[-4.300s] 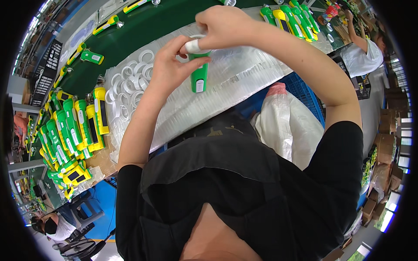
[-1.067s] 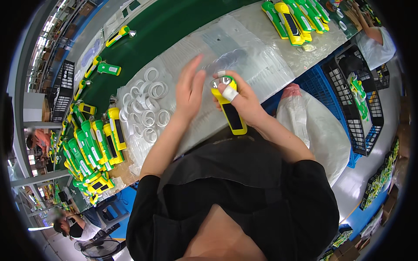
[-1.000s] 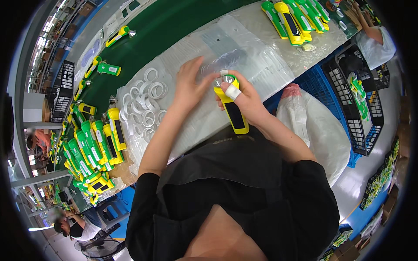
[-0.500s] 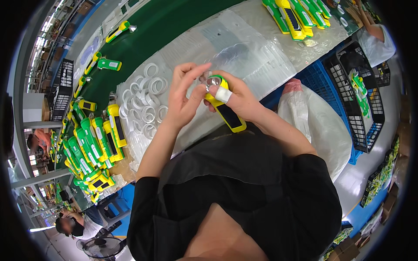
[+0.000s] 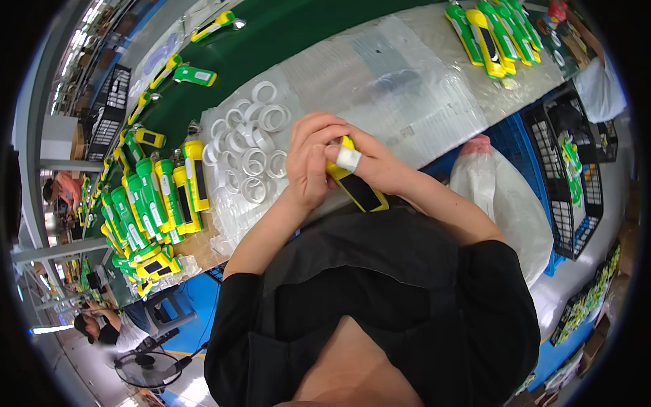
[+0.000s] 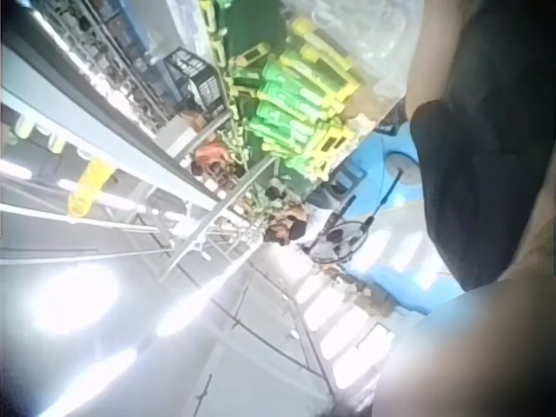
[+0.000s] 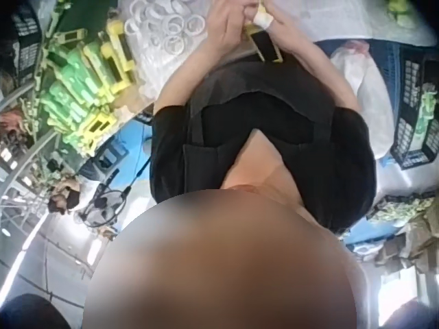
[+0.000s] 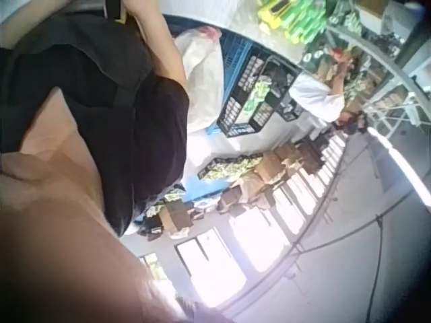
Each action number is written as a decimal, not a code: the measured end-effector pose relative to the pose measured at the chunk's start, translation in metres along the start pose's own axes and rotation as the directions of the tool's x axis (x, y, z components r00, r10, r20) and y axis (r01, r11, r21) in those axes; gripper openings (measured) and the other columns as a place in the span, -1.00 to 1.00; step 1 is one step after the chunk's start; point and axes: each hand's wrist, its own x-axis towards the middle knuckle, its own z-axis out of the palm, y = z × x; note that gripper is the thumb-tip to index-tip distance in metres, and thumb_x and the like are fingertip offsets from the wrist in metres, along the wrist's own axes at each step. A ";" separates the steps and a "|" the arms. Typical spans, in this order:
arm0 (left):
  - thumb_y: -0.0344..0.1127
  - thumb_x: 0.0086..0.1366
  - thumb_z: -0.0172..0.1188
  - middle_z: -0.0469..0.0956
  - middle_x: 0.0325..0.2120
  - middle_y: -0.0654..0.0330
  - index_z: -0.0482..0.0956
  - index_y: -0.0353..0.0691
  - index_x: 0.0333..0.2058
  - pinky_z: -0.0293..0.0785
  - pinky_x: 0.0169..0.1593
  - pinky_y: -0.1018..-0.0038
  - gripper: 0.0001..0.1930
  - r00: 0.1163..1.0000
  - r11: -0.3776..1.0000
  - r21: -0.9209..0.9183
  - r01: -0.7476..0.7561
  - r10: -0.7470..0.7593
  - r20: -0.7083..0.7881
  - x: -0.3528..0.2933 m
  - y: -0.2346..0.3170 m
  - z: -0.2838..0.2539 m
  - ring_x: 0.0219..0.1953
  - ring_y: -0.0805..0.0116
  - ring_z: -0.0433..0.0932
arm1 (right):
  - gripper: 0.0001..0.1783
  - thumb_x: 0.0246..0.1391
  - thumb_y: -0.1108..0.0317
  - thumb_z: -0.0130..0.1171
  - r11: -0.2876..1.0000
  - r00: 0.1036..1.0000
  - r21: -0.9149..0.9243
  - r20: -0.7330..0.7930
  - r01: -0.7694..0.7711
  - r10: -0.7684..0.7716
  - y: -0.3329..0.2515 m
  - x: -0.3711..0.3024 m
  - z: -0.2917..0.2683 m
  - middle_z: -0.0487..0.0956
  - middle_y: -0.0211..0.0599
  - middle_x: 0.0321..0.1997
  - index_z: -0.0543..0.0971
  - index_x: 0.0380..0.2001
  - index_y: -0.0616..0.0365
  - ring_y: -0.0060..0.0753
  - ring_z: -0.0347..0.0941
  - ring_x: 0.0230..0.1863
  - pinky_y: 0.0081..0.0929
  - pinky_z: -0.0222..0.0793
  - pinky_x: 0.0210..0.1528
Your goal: Assembling plastic flashlights by attaching heads and rings and placing them on a conveyor belt.
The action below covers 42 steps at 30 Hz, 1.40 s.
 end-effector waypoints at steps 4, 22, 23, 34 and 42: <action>-0.24 0.41 -0.20 0.49 -0.03 -0.03 0.54 -0.35 -0.08 0.27 0.15 0.21 -0.62 1.000 0.989 0.145 -0.028 0.028 -0.001 0.009 -0.009 -0.013 0.07 -0.04 0.39 | -0.61 0.24 0.22 0.10 0.985 0.996 0.162 -0.062 -0.060 0.071 0.000 0.018 0.004 0.50 -0.28 -0.29 0.36 0.04 0.16 -0.46 0.45 -0.43 -0.46 0.42 -0.29; 0.07 0.00 0.34 0.52 -0.18 0.10 0.59 0.05 -0.01 0.49 -0.10 0.29 -0.45 0.709 0.534 0.797 0.283 -0.676 0.201 0.065 -0.122 -0.116 -0.15 0.13 0.56 | -0.56 0.19 0.20 0.12 0.964 0.969 -0.101 0.050 0.247 -0.243 -0.010 0.083 -0.002 0.50 -0.29 -0.34 0.33 0.05 0.18 -0.54 0.44 -0.38 -0.52 0.38 -0.27; 0.07 -0.04 0.36 0.51 -0.19 0.12 0.59 0.01 -0.01 0.48 -0.03 0.29 -0.42 0.748 0.558 0.754 0.347 -0.650 0.138 0.068 -0.121 -0.117 -0.11 0.12 0.54 | -0.55 0.19 0.20 0.12 0.962 0.967 -0.099 0.043 0.255 -0.252 -0.009 0.085 -0.002 0.50 -0.29 -0.34 0.32 0.05 0.18 -0.54 0.44 -0.38 -0.52 0.38 -0.27; -0.16 0.09 0.37 0.57 -0.11 0.06 0.55 -0.13 0.01 0.50 0.00 0.37 -0.51 0.692 0.705 0.421 0.571 -0.689 0.216 0.086 -0.108 -0.123 -0.06 0.25 0.56 | -0.55 0.19 0.20 0.12 0.954 0.960 -0.108 0.032 0.279 -0.277 -0.010 0.088 -0.001 0.51 -0.28 -0.34 0.33 0.05 0.20 -0.53 0.46 -0.37 -0.52 0.40 -0.27; -0.48 0.05 0.39 0.49 -0.13 0.08 0.60 -0.31 -0.27 0.49 -0.10 0.45 -0.77 0.998 0.995 0.073 0.064 -0.065 0.006 0.061 -0.012 -0.085 -0.14 0.32 0.52 | -0.59 0.14 0.37 0.17 0.950 0.956 -0.105 0.019 0.293 -0.292 -0.007 0.092 -0.006 0.49 -0.32 -0.22 0.36 0.05 0.16 -0.57 0.47 -0.37 -0.56 0.45 -0.31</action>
